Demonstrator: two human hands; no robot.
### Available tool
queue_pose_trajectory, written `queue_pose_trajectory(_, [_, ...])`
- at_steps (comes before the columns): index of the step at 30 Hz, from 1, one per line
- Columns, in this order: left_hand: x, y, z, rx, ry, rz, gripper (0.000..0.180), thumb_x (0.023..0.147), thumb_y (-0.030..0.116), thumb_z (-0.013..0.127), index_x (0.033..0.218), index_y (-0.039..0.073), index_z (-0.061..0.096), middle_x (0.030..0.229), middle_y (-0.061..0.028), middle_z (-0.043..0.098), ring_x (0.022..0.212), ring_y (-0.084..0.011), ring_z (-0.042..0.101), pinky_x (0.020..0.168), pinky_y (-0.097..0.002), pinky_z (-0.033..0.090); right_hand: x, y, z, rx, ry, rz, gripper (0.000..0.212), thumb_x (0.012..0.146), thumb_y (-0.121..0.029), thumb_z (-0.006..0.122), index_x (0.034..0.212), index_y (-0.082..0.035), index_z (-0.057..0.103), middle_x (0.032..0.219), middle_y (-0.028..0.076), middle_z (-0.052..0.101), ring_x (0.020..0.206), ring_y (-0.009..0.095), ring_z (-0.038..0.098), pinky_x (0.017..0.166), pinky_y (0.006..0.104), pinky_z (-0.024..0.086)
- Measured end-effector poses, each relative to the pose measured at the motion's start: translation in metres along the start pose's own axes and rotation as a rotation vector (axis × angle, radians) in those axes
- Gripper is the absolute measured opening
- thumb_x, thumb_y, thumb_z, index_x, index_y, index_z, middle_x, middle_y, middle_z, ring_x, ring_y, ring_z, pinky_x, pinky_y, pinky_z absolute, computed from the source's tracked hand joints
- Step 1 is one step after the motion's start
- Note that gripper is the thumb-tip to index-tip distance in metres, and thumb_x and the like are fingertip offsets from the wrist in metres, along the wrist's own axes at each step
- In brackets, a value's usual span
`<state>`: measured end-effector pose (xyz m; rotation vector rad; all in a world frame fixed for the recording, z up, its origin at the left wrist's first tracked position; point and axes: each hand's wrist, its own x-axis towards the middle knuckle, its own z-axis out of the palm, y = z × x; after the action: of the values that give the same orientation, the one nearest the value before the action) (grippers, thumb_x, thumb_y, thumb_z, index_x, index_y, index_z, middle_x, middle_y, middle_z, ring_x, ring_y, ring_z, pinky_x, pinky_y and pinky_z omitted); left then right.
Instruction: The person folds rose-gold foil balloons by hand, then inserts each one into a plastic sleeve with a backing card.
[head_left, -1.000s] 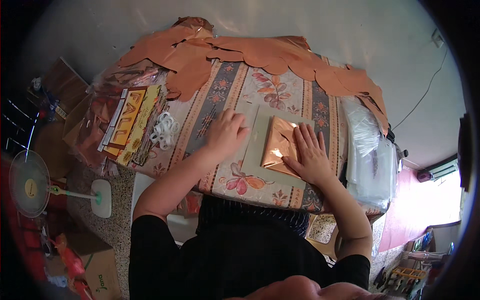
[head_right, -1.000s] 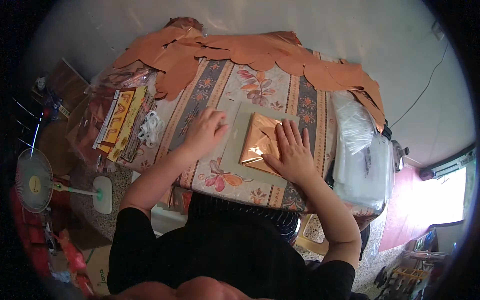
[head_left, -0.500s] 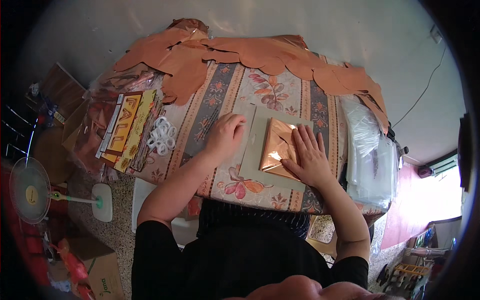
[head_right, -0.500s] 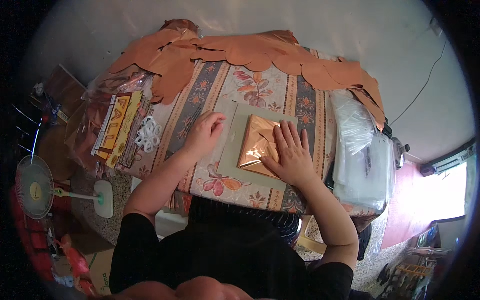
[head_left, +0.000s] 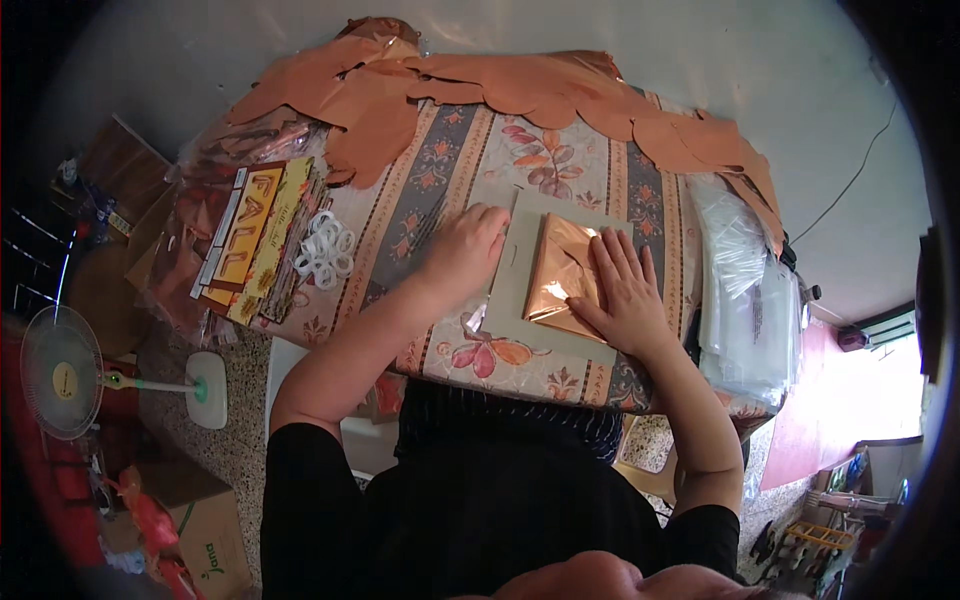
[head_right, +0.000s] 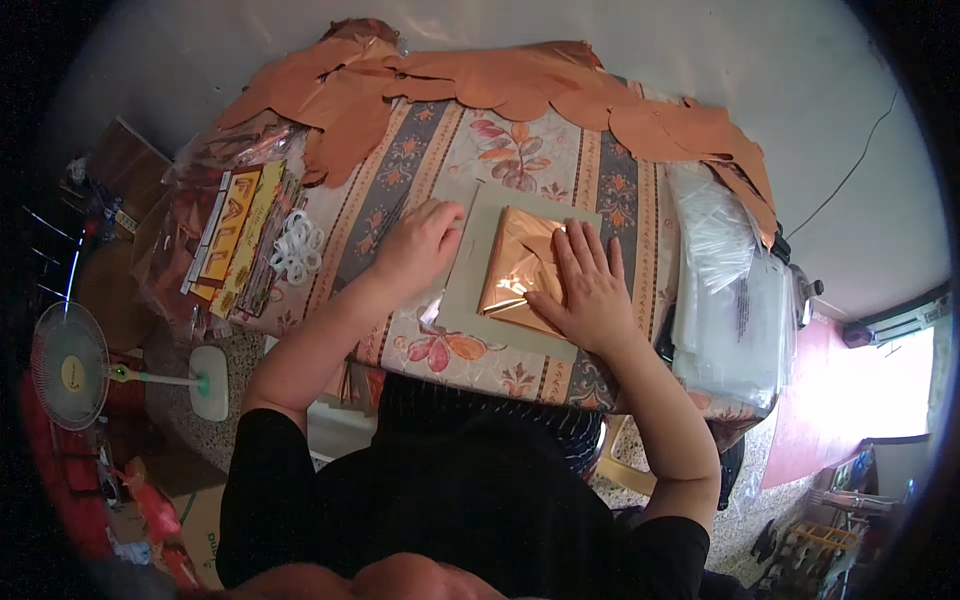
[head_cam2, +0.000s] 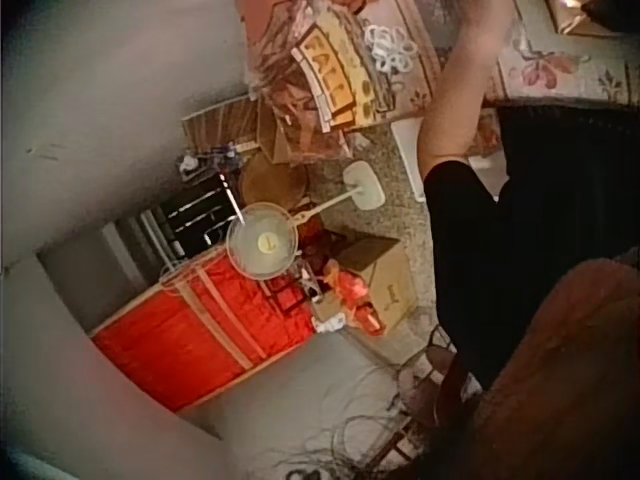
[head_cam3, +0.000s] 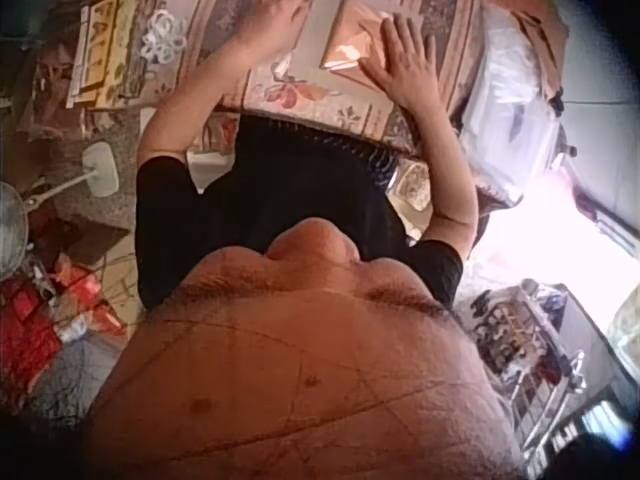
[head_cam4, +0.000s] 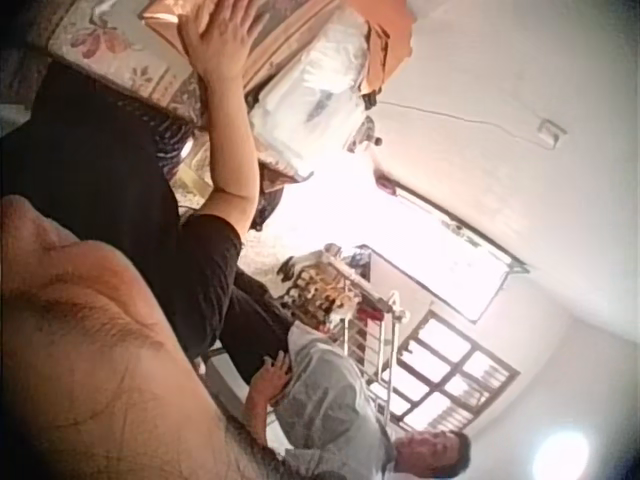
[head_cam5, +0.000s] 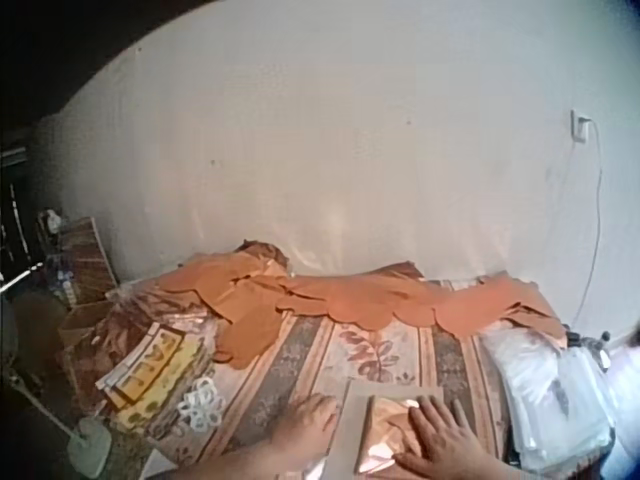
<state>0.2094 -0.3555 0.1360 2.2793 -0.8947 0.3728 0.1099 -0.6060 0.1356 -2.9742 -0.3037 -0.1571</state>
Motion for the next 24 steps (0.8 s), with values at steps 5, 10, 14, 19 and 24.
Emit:
queue_pose_trajectory(5, [0.000,-0.005,0.000,0.054,-0.050,0.008,0.022,0.082,0.002,0.060,0.103,0.003,0.055,0.093,-0.0167,0.060,0.084,-0.0377,0.062,0.072,-0.0437,0.051,0.000,0.001,0.000,-0.002,0.005,0.001,0.087,0.088,-0.057,0.055,0.152,-0.005,0.026,0.157,0.017,0.025,0.148,0.033,0.017,0.119,0.0511,0.009])
queue_pose_trajectory(10, [0.001,0.003,0.004,0.369,-0.147,0.152,0.028,0.080,0.004,0.063,0.104,0.003,0.048,0.090,-0.0155,0.055,0.077,-0.0362,0.063,0.065,-0.0409,0.054,-0.001,0.001,0.001,0.005,0.001,0.007,0.087,0.088,-0.057,0.054,0.152,-0.006,0.026,0.157,0.017,0.025,0.148,0.032,0.017,0.119,0.0511,0.009])
queue_pose_trajectory(14, [0.001,0.013,0.005,0.361,-0.153,0.130,0.019,0.082,0.004,0.059,0.095,0.002,0.046,0.087,-0.0167,0.057,0.073,-0.0328,0.066,0.063,-0.0419,0.055,-0.001,0.000,0.000,-0.004,0.005,0.002,0.087,0.088,-0.058,0.054,0.152,-0.006,0.027,0.157,0.017,0.025,0.148,0.033,0.017,0.118,0.0513,0.010])
queue_pose_trajectory(19, [0.003,0.014,0.006,0.132,-0.114,0.059,0.023,0.082,0.004,0.059,0.101,-0.001,0.048,0.090,-0.0208,0.060,0.076,-0.0367,0.066,0.065,-0.0443,0.056,-0.001,0.000,-0.001,-0.011,0.006,0.004,0.088,0.088,-0.059,0.054,0.151,-0.005,0.027,0.157,0.018,0.026,0.148,0.033,0.018,0.118,0.0512,0.010])
queue_pose_trajectory(24, [0.004,0.020,0.005,0.060,-0.166,-0.083,0.030,0.083,0.006,0.059,0.111,0.003,0.049,0.097,-0.0200,0.065,0.084,-0.0376,0.066,0.070,-0.0470,0.054,-0.002,0.000,0.001,-0.010,0.012,0.002,0.089,0.088,-0.060,0.053,0.151,-0.004,0.027,0.157,0.019,0.026,0.147,0.033,0.019,0.119,0.0512,0.011])
